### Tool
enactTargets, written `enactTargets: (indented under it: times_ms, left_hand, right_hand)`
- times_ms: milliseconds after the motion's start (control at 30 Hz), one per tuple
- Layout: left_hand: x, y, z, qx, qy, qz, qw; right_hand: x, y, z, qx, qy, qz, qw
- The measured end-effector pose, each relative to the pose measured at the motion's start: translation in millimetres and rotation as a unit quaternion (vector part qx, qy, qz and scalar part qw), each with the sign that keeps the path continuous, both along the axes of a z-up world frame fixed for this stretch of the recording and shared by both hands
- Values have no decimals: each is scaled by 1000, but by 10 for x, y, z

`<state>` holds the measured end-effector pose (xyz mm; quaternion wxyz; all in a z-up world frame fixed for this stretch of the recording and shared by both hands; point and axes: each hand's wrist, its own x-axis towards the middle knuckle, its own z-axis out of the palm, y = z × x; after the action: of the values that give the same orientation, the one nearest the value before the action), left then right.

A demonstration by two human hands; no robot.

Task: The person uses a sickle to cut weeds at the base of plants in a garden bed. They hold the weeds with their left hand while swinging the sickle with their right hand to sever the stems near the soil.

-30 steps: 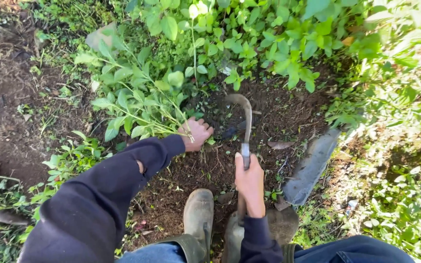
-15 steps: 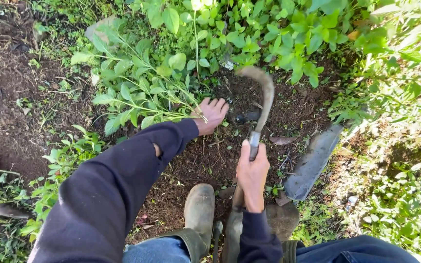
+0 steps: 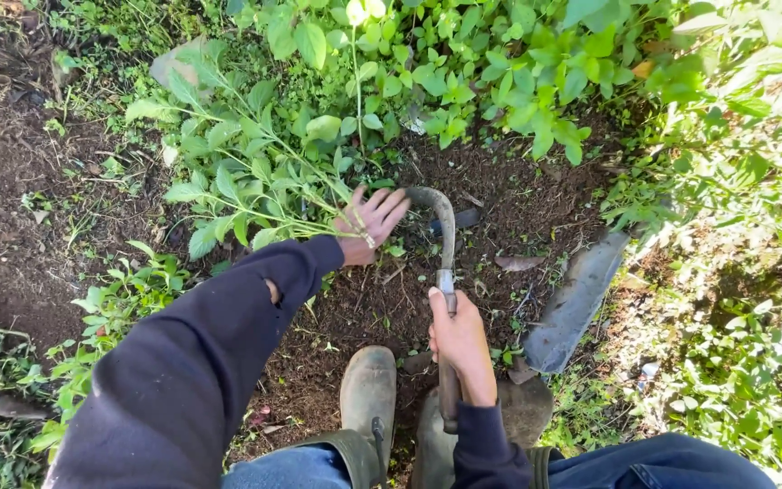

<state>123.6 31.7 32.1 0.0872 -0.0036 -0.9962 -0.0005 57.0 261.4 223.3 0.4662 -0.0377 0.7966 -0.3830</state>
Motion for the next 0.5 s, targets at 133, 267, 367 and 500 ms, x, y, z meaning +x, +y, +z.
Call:
enactTargets:
  times_ms: [133, 267, 367, 500]
  left_hand:
    - [-268, 29, 245, 13, -71, -2, 997]
    - [-486, 6, 15, -29, -134, -40, 990]
    - [-597, -40, -425, -40, -73, -54, 995]
    - [-624, -176, -985, -42, -34, -80, 995]
  right_hand:
    - [-29, -106, 437, 9, 63, -36, 997]
    - [-205, 35, 425, -39, 123, -121, 984]
    - [-225, 86, 277, -44, 128, -126, 983]
    - [-154, 83, 235, -51, 96, -116, 987]
